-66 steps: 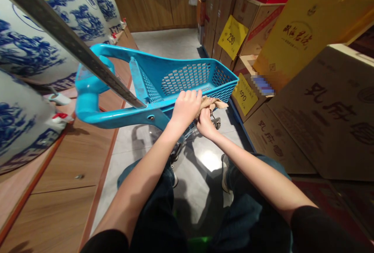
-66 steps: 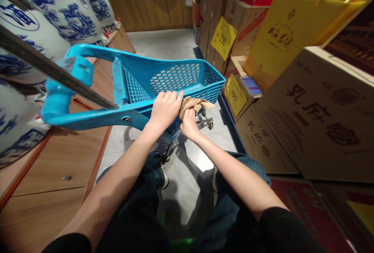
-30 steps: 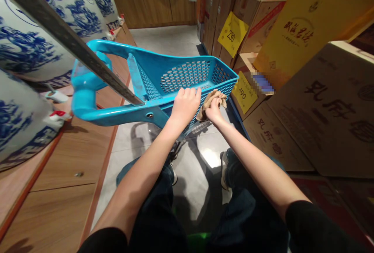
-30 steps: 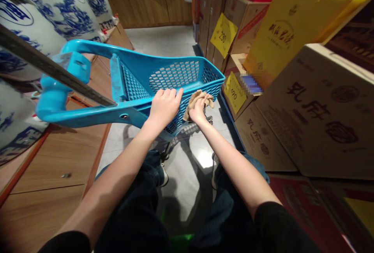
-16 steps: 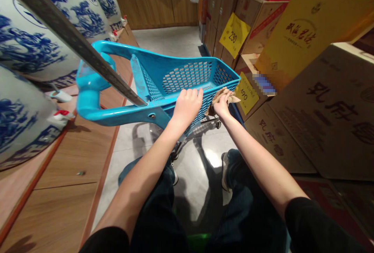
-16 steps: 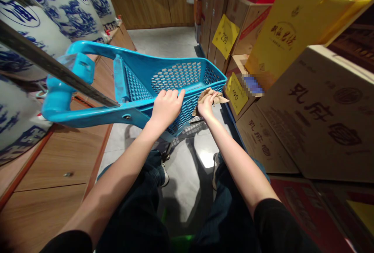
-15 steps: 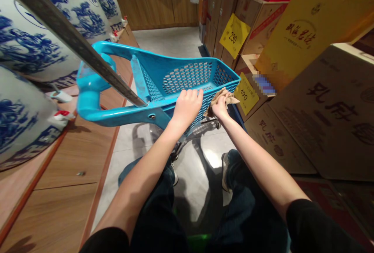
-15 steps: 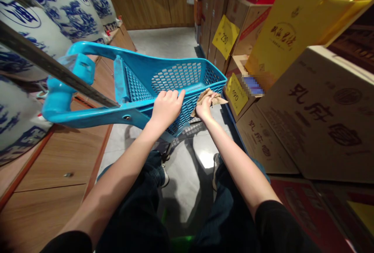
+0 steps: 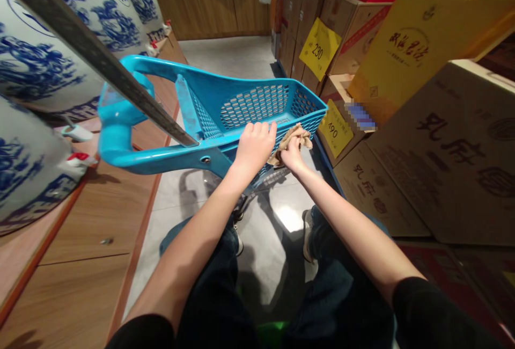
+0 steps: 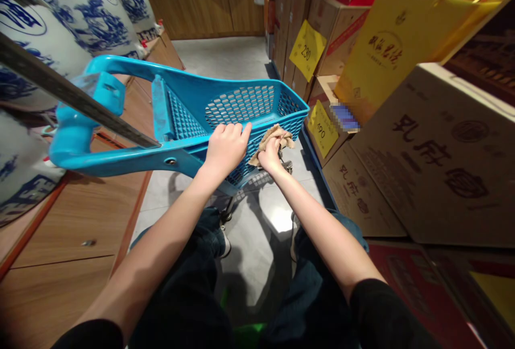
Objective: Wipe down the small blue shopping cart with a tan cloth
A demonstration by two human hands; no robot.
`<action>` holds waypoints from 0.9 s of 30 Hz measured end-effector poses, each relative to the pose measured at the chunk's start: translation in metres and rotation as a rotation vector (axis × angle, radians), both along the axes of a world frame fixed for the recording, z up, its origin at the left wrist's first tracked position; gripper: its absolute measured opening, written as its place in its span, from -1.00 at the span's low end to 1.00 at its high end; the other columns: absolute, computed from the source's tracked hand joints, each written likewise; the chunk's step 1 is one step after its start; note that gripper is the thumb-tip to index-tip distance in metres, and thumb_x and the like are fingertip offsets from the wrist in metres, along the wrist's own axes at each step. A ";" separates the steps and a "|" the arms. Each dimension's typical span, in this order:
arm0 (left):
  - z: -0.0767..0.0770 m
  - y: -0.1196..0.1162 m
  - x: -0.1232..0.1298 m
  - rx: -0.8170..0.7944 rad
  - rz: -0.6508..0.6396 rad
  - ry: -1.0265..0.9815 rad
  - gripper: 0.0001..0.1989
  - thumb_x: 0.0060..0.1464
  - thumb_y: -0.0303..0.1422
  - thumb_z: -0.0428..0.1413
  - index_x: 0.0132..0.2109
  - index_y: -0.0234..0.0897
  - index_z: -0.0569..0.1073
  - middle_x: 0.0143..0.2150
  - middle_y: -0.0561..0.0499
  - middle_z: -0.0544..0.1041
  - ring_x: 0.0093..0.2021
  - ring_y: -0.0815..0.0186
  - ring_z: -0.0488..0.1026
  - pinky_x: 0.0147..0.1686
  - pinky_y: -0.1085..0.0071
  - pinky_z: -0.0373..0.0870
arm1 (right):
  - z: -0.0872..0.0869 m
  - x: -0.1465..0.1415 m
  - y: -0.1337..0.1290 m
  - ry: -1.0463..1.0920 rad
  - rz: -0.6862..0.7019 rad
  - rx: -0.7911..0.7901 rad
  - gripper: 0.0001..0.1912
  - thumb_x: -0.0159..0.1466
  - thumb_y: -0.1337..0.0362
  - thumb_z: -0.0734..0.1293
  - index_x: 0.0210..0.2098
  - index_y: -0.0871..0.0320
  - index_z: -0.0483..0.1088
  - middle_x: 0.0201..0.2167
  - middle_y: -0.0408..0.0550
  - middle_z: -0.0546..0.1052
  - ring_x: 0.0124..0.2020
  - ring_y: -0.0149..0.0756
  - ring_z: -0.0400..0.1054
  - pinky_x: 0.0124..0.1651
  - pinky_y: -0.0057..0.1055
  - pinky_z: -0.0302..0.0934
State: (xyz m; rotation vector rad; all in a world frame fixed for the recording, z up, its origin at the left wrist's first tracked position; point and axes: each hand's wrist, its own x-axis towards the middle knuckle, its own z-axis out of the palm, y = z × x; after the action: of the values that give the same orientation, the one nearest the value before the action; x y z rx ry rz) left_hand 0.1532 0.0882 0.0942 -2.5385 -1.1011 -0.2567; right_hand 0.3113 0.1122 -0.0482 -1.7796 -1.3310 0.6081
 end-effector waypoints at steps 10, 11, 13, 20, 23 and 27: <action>-0.002 0.001 -0.002 0.041 -0.010 -0.008 -0.55 0.40 -0.51 -0.17 0.28 -0.50 0.43 -0.13 -0.31 0.60 -0.05 -0.02 0.52 -0.09 0.13 0.34 | 0.013 -0.010 -0.004 0.090 -0.028 -0.034 0.23 -0.01 0.35 0.30 0.53 0.48 -0.38 0.59 0.31 -0.51 0.59 -0.01 -0.73 0.59 0.06 -0.52; -0.002 0.001 -0.002 0.038 -0.013 -0.019 -0.55 0.40 -0.52 -0.17 0.28 -0.49 0.43 -0.12 -0.31 0.60 -0.05 -0.02 0.52 -0.09 0.12 0.34 | 0.013 -0.009 -0.004 0.120 -0.038 -0.024 0.22 0.00 0.35 0.29 0.53 0.46 -0.38 0.59 0.30 -0.51 0.59 -0.01 -0.74 0.59 0.08 -0.53; -0.002 0.001 -0.002 0.031 -0.022 -0.039 -0.55 0.39 -0.51 -0.16 0.27 -0.48 0.43 -0.11 -0.32 0.60 -0.04 -0.02 0.52 -0.07 0.12 0.33 | 0.013 -0.005 -0.002 0.169 -0.089 -0.015 0.20 0.02 0.36 0.28 0.53 0.45 -0.38 0.59 0.33 -0.51 0.59 0.01 -0.74 0.58 0.15 -0.53; -0.001 -0.001 -0.002 0.008 -0.014 -0.023 -0.55 0.39 -0.50 -0.16 0.29 -0.51 0.42 -0.11 -0.33 0.59 -0.03 -0.03 0.51 -0.07 0.11 0.32 | 0.018 -0.006 -0.006 0.129 -0.046 -0.040 0.16 0.04 0.37 0.29 0.53 0.49 -0.30 0.58 0.36 -0.52 0.59 0.01 -0.75 0.58 0.09 -0.52; -0.002 0.000 -0.002 0.030 -0.020 -0.015 -0.54 0.40 -0.51 -0.16 0.29 -0.51 0.42 -0.11 -0.33 0.59 -0.03 -0.03 0.51 -0.07 0.11 0.33 | 0.024 0.001 -0.004 0.166 -0.088 -0.032 0.12 0.11 0.34 0.27 0.54 0.47 -0.34 0.59 0.33 -0.50 0.59 -0.02 -0.73 0.58 0.10 -0.55; -0.002 0.000 -0.001 0.042 -0.022 -0.004 -0.54 0.40 -0.51 -0.17 0.29 -0.51 0.43 -0.11 -0.33 0.60 -0.03 -0.03 0.52 -0.09 0.12 0.34 | 0.026 0.002 -0.002 0.173 -0.115 0.022 0.08 0.14 0.37 0.25 0.51 0.58 -0.35 0.57 0.42 -0.52 0.59 0.00 -0.72 0.58 0.07 -0.58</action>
State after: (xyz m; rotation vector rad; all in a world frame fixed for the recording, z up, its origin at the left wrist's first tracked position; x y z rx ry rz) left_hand 0.1520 0.0883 0.0924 -2.5158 -1.0585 -0.2874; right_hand 0.3136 0.1102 -0.0223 -1.7313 -1.1067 0.6646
